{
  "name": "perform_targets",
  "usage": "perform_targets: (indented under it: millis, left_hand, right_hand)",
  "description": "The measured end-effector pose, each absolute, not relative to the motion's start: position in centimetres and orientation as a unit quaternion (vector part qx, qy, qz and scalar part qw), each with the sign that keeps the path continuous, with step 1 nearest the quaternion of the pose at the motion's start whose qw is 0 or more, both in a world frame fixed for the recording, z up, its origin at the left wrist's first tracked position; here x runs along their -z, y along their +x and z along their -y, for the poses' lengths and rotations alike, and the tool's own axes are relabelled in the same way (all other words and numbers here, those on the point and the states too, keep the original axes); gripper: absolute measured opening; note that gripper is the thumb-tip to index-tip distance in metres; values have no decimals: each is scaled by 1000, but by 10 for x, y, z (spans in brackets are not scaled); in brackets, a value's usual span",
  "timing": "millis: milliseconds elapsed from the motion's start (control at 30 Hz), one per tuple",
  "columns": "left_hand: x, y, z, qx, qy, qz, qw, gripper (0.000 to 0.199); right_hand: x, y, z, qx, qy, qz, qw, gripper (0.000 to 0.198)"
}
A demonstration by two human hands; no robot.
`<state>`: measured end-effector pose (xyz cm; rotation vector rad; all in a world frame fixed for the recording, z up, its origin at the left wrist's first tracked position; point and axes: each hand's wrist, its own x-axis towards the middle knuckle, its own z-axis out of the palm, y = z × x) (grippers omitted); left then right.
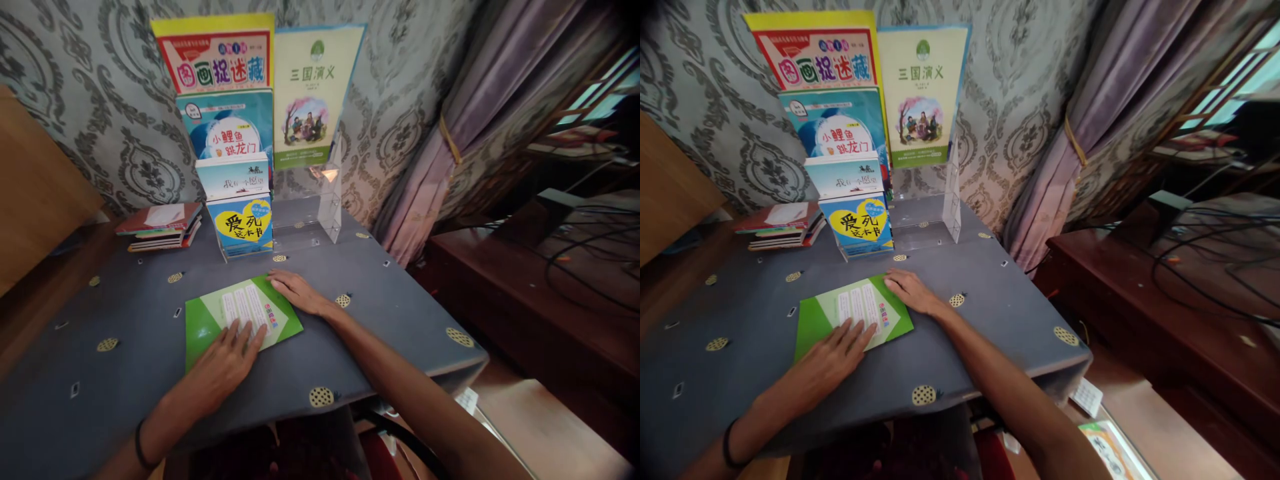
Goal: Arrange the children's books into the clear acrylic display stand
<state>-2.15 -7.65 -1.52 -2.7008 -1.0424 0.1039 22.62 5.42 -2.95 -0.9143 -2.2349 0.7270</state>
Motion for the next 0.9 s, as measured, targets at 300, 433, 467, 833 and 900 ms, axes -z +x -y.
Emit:
perform_targets:
  millis: [300,433,467,833,900]
  left_hand:
    - [-20,-18,75,-82,-906,413,43,92]
    - [-31,-26,63,-29,-890,454,-6,88]
    - [-33,-30,59,7,-887,461,-9,84]
    - [-82,-53,47,291,-834,462,-78,41]
    - [-90,-54,47,321,-806,487,-98,40]
  right_hand:
    - [26,228,-51,-318,-356,827,298,78]
    - [20,229,-49,-355,-374,796,317,78]
    - [18,229,-48,-362,-372,790,326,76]
    - [29,228,-54,-506,-323,682,419,66]
    - [27,226,-52,-579,-288,626,435,69]
